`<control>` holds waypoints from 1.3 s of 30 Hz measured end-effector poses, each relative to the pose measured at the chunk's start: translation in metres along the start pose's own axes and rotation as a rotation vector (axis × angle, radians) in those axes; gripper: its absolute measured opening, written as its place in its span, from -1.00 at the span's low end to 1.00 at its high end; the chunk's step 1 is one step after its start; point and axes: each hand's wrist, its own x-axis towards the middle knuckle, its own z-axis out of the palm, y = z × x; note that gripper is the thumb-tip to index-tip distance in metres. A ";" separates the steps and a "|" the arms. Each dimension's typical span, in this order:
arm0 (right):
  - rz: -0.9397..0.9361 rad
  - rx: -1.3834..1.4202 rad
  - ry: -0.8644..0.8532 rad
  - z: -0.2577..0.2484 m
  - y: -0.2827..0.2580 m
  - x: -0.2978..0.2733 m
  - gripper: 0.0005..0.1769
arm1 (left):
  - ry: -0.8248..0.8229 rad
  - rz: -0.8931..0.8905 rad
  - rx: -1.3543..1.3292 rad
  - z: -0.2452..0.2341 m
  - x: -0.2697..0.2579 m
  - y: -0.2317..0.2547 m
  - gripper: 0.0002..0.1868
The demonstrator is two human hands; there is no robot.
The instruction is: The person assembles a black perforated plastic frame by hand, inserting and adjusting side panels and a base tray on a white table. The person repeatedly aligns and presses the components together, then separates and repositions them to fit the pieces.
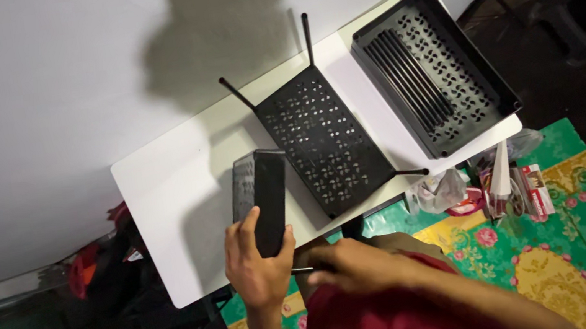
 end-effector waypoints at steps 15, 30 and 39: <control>0.019 -0.085 0.069 0.013 -0.057 0.023 -0.60 | -0.094 -0.010 -0.080 -0.025 0.014 -0.025 -0.33; 0.275 -0.230 0.079 0.048 -0.058 0.062 -0.61 | -0.157 0.163 -0.117 -0.027 0.042 -0.053 -0.29; 0.225 0.280 0.330 0.052 -0.057 0.067 -0.60 | -0.239 0.174 -0.183 -0.031 0.051 -0.063 -0.32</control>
